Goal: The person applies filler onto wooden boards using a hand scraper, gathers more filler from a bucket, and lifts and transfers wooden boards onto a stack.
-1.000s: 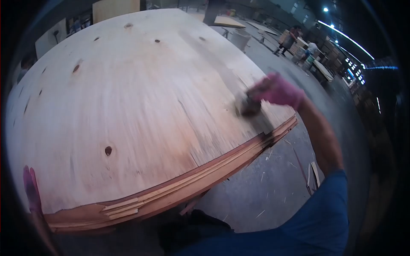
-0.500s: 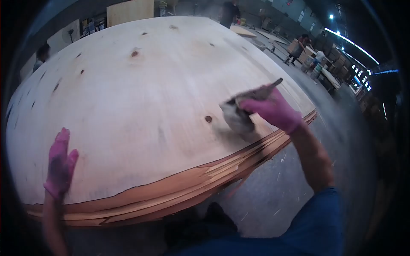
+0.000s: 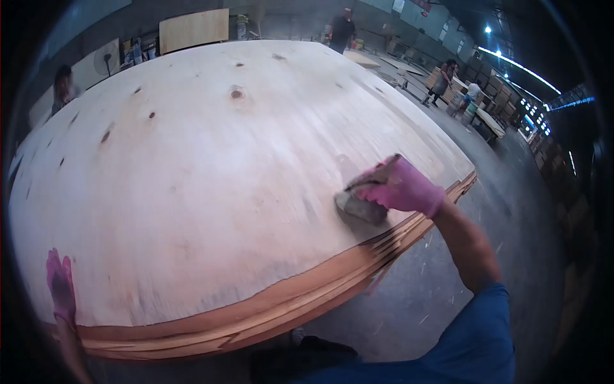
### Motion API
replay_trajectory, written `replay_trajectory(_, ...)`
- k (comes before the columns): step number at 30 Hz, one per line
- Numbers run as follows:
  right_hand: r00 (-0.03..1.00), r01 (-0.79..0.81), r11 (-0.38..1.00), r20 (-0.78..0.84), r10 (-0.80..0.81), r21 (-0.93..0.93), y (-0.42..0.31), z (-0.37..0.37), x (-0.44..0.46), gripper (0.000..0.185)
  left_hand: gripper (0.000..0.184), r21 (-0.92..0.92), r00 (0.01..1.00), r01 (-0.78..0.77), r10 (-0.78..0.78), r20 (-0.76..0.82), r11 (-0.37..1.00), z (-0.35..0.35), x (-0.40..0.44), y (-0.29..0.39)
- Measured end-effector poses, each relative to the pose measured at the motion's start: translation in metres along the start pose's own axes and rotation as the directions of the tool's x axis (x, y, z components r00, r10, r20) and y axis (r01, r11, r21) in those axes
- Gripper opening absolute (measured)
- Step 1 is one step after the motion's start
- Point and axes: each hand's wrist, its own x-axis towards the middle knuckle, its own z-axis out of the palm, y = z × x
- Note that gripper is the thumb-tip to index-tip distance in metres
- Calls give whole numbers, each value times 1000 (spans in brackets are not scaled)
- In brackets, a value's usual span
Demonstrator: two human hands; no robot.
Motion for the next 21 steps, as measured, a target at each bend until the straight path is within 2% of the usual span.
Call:
replay_trajectory(2,948,-304,929,163,274,211,-27,-10,-3,23,51,212,990,-119,131,-44,970,1,0,-6)
replay_trajectory(4,954,-287,823,70,291,491,-18,1,3,25,52,495,959,-258,283,26,830,-10,-12,21)
replay_trajectory(5,952,-257,749,27,305,610,-9,3,11,26,55,438,973,-208,230,2,875,-11,-16,35)
replay_trajectory(8,956,-10,530,-148,255,848,37,-15,65,27,55,274,973,-230,231,26,934,-11,-16,22)
replay_trajectory(9,962,31,444,-147,230,896,77,-31,88,26,55,-27,996,-91,91,4,996,-10,-16,26)
replay_trajectory(10,967,65,349,-145,207,935,112,-50,114,26,55,-322,998,60,-53,31,945,-10,-16,31)
replay_trajectory(11,955,77,329,-165,247,941,128,-68,139,25,55,-578,978,206,-184,97,790,-12,-16,39)
replay_trajectory(12,941,93,311,-186,284,946,144,-86,165,23,55,-617,961,270,-252,118,740,-15,-16,53)
replay_trajectory(14,824,108,279,-243,512,954,180,-109,216,22,55,-678,908,389,-385,167,624,-22,-15,86)
replay_trajectory(16,796,89,245,-217,565,965,224,-122,258,19,55,-553,921,368,-375,106,747,-19,-16,84)
replay_trajectory(18,723,79,194,-190,664,978,270,-120,292,18,55,-298,960,274,-278,28,915,-17,-17,79)
replay_trajectory(19,744,131,159,-203,637,979,294,-111,299,18,55,-160,976,214,-217,-1,964,-14,-16,77)
replay_trajectory(20,689,-114,425,-237,685,898,332,-98,307,18,55,-32,987,157,-158,-18,987,-17,-18,73)
replay_trajectory(21,643,-359,620,-297,706,698,375,-83,318,18,55,36,991,129,-128,-32,991,-17,-20,71)
